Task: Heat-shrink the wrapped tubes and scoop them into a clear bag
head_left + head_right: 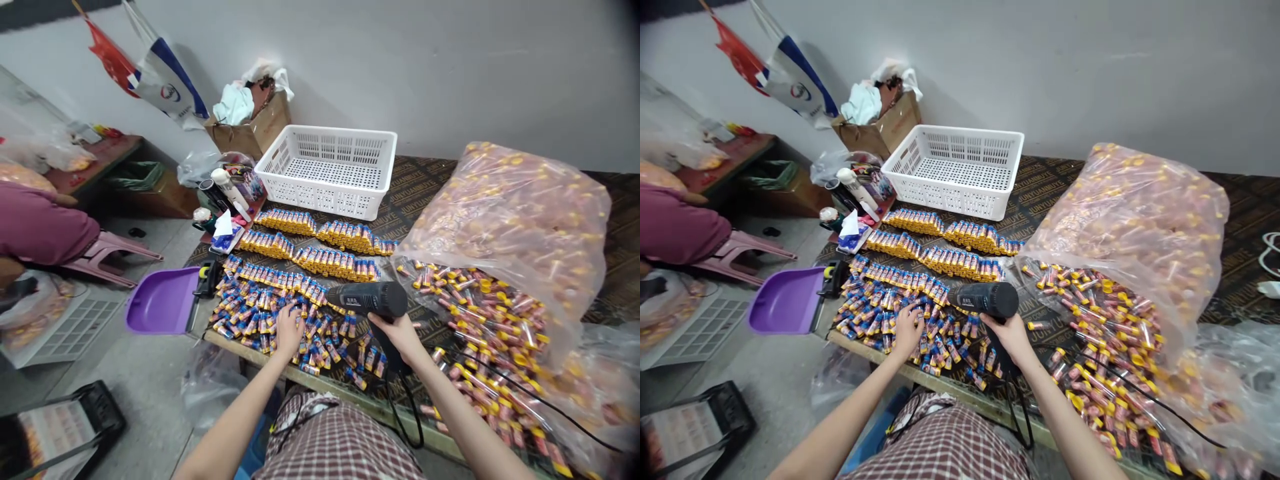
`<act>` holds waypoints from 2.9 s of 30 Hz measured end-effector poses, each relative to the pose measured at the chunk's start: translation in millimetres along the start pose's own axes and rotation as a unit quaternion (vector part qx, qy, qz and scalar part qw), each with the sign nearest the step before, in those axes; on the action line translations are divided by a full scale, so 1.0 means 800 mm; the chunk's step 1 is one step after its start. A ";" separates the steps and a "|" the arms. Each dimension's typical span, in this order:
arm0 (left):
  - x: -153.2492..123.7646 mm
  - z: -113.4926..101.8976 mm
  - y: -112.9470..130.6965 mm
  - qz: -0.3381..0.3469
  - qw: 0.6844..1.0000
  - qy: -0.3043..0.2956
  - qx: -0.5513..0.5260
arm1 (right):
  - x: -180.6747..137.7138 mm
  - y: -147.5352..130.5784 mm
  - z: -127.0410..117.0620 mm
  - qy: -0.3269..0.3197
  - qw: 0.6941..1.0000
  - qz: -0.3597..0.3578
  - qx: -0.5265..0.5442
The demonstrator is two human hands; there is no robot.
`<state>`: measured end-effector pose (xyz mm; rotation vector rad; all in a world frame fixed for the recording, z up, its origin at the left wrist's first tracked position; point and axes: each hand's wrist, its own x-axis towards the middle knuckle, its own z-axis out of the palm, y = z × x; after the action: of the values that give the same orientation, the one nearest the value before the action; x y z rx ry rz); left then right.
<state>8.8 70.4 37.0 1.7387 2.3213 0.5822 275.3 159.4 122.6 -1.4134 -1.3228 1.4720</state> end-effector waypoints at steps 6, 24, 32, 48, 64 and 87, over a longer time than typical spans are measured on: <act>0.100 0.023 0.031 -0.023 0.990 -0.124 0.067 | -0.023 -0.016 -0.023 0.029 0.999 0.034 0.022; 0.119 0.064 0.058 -0.089 0.972 -0.150 0.158 | -0.076 0.004 -0.105 0.137 0.977 0.156 0.047; 0.104 0.026 0.042 -0.103 0.985 -0.117 0.069 | -0.061 0.012 -0.042 0.100 0.992 0.062 0.039; 0.024 -0.005 -0.016 -0.078 0.988 -0.120 0.049 | 0.031 -0.047 0.095 -0.027 0.997 -0.020 0.065; -0.021 -0.061 -0.082 -0.094 0.994 0.016 -0.059 | -0.099 -0.051 0.053 0.008 0.994 0.005 -0.108; -0.143 -0.055 -0.164 -0.144 0.988 -0.011 -0.056 | -0.219 0.004 -0.003 0.088 0.981 0.091 -0.144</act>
<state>-88.8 -78.7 12.8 1.3223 2.4119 0.6237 306.8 -7.3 165.7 -1.8493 -1.3623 1.2699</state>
